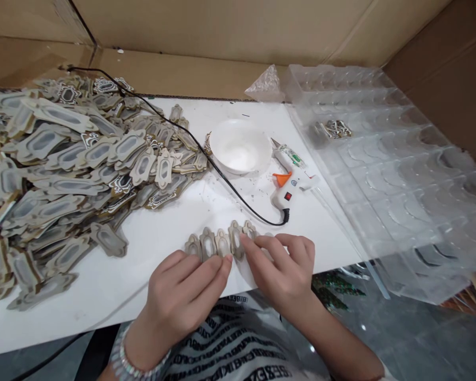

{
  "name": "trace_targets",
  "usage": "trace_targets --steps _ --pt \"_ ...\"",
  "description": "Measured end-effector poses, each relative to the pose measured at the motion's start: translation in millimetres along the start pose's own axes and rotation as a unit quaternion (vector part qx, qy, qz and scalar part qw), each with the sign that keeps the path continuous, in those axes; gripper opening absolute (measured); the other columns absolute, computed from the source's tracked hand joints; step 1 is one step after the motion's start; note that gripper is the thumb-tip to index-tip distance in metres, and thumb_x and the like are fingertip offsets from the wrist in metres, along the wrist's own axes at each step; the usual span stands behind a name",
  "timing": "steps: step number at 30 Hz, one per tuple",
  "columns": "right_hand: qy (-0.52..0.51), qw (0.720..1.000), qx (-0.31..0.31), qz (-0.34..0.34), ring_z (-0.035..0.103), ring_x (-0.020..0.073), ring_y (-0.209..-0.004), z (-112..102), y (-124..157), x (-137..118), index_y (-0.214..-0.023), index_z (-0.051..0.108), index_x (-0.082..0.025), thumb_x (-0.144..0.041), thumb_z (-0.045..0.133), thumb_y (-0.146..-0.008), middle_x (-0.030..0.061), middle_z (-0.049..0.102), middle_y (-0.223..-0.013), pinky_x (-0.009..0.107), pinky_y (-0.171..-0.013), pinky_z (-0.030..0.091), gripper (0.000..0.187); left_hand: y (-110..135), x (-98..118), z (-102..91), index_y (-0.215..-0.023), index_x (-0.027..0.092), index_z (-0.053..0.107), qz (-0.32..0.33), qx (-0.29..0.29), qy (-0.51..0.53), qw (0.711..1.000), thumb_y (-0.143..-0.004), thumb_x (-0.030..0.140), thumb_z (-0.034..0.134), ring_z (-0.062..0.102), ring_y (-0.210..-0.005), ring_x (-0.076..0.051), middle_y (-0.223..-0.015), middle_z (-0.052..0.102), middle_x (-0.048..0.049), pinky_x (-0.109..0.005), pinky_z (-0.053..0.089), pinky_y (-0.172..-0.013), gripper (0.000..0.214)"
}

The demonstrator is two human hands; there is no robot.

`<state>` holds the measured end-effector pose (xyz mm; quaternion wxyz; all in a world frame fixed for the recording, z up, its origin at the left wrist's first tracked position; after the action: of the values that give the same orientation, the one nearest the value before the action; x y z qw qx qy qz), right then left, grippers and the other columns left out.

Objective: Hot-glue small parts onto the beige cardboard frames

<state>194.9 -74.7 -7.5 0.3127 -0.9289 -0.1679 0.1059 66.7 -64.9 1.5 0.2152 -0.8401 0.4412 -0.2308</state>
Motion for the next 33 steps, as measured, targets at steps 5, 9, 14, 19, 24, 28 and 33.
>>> trace_targets --steps 5,9,14,19,24,28,33 --pt "-0.002 1.0 -0.024 -0.002 0.049 0.0183 -0.076 2 0 -2 -0.1 0.07 -0.017 -0.014 0.062 -0.092 0.002 0.072 -0.079 0.036 -0.069 0.031 0.011 1 -9 1.4 -0.097 0.013 0.066 -0.044 0.007 0.023 0.999 -0.089 0.007 0.061 0.052 -0.059 -0.01 -0.081 0.073 -0.0023 -0.03 0.033 -0.054 0.012" --pt "-0.015 0.999 -0.042 0.002 0.049 0.0176 -0.076 4 1 -1 -0.099 0.069 -0.018 -0.015 0.06 -0.094 0.0007 0.069 -0.077 0.036 -0.07 0.031 0.011 0 -13 1.7 -0.094 0.017 0.066 -0.062 0.011 0.038 0.997 -0.092 0.011 0.057 0.055 -0.06 -0.009 -0.078 0.072 -0.0003 -0.029 0.035 -0.054 0.011" --pt "-0.037 0.998 -0.052 0.015 0.049 0.0179 -0.078 6 1 2 -0.1 0.069 -0.019 -0.019 0.066 -0.092 0.0006 0.069 -0.079 0.036 -0.072 0.032 0.009 -1 -13 2.9 -0.095 0.016 0.066 -0.058 0.018 0.034 0.998 -0.093 0.011 0.057 0.055 -0.059 -0.009 -0.078 0.072 -0.0001 -0.029 0.035 -0.054 0.011" --pt "-0.056 0.997 -0.044 0.036 0.051 0.0183 -0.079 6 -1 6 -0.091 0.069 -0.02 -0.022 0.068 -0.09 0.0002 0.07 -0.081 0.036 -0.072 0.033 0.003 -1 -15 6.4 -0.092 0.019 0.067 -0.073 0.003 0.03 0.997 -0.092 0.011 0.057 0.059 -0.064 -0.009 -0.081 0.071 0.0005 -0.026 0.038 -0.056 0.013" --pt "-0.07 0.996 -0.039 0.044 0.051 0.0186 -0.079 5 -3 8 -0.086 0.068 -0.02 -0.023 0.066 -0.092 0.0005 0.072 -0.082 0.035 -0.073 0.034 0.007 1 -18 9.4 -0.093 0.021 0.07 -0.094 -0.027 0.017 0.995 -0.093 0.017 0.057 0.048 -0.056 -0.009 -0.081 0.068 -0.0006 -0.026 0.038 -0.055 0.014" --pt "-0.072 0.995 -0.04 0.048 0.052 0.0188 -0.081 5 -2 10 -0.088 0.068 -0.021 -0.025 0.066 -0.092 0.0013 0.073 -0.086 0.035 -0.075 0.035 0.006 3 -17 8.4 -0.099 0.021 0.071 -0.105 -0.039 0.028 0.993 -0.09 0.014 0.057 0.049 -0.057 -0.009 -0.084 0.067 -0.002 -0.026 0.041 -0.057 0.018" --pt "-0.07 0.995 -0.045 0.048 0.053 0.0192 -0.083 5 1 11 -0.09 0.069 -0.022 -0.025 0.068 -0.09 0.0017 0.073 -0.088 0.035 -0.076 0.036 0.003 16 -26 -11.5 -0.108 0.021 0.069 -0.154 0.008 0.033 0.987 -0.085 0.009 0.062 0.049 -0.056 -0.007 -0.089 0.066 -0.0011 -0.025 0.046 -0.059 0.027"
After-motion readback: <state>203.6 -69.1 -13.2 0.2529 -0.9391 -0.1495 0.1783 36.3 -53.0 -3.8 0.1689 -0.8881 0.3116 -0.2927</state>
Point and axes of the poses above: each hand's wrist, its own y-axis away from the middle knuckle, its own z-axis out of the palm, x = y × z, the point moved 7 cm from there along -y, towards the middle knuckle
